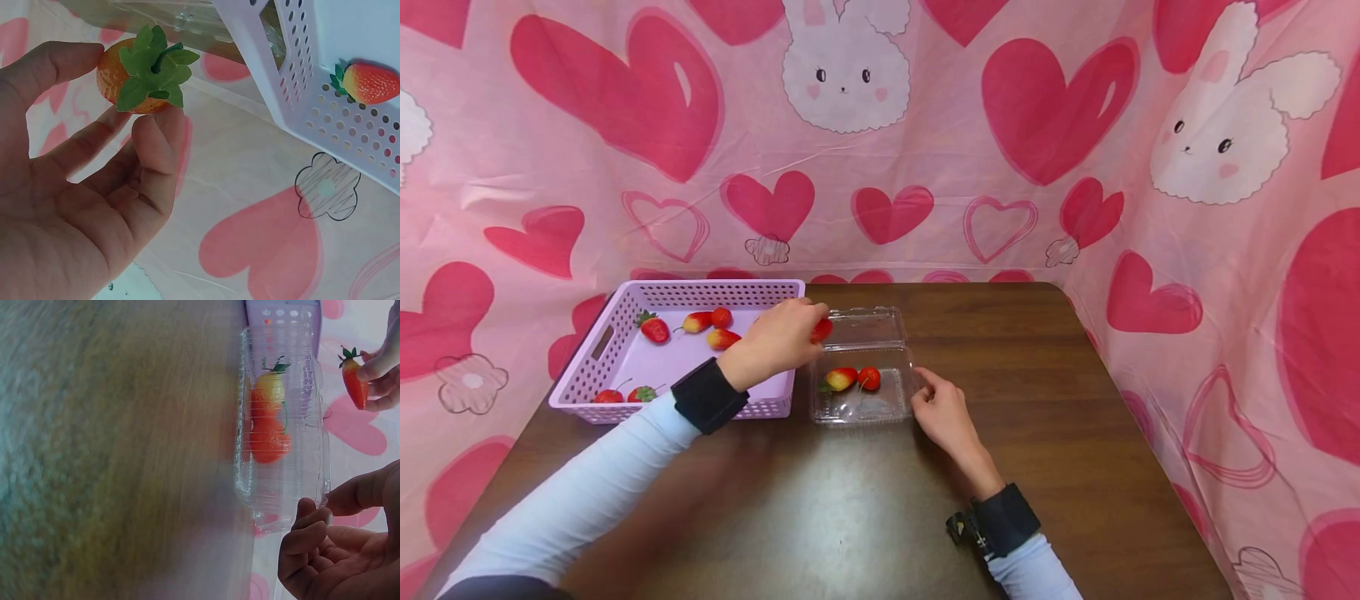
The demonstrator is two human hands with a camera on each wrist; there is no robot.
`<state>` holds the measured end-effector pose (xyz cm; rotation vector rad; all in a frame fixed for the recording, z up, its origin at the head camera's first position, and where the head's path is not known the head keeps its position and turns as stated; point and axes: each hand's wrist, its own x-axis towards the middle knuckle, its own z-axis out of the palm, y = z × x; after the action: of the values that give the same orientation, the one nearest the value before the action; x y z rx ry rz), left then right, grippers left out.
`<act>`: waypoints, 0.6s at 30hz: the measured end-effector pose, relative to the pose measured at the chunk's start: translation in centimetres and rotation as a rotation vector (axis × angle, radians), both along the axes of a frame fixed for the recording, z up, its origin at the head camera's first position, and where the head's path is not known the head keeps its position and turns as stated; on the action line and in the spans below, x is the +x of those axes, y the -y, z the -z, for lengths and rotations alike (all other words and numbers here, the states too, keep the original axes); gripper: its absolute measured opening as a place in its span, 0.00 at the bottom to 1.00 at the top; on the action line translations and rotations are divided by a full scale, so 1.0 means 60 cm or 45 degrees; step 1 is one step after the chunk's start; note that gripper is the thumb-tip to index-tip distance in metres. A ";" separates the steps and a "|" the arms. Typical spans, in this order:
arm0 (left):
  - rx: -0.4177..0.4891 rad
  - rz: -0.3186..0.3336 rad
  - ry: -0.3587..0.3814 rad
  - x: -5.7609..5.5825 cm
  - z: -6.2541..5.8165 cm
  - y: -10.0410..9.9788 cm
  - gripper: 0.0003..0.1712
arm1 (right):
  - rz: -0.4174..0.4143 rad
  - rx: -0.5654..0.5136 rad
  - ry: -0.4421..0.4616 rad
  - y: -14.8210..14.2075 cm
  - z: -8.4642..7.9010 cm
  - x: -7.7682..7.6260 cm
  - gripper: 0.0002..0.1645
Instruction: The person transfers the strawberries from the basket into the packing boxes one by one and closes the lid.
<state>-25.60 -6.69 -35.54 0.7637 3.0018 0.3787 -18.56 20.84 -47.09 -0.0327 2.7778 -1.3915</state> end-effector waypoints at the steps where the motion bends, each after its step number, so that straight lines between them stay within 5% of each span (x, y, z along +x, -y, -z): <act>1: 0.003 0.011 0.000 0.000 0.001 -0.002 0.24 | 0.001 0.003 -0.004 0.000 0.000 0.000 0.30; 18: -0.025 0.088 0.005 0.005 0.022 -0.036 0.23 | 0.012 0.009 -0.021 0.002 0.000 -0.001 0.29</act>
<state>-25.30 -4.55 -36.84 0.8609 2.9613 0.3469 -18.62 20.74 -47.12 -0.0317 2.7999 -1.3902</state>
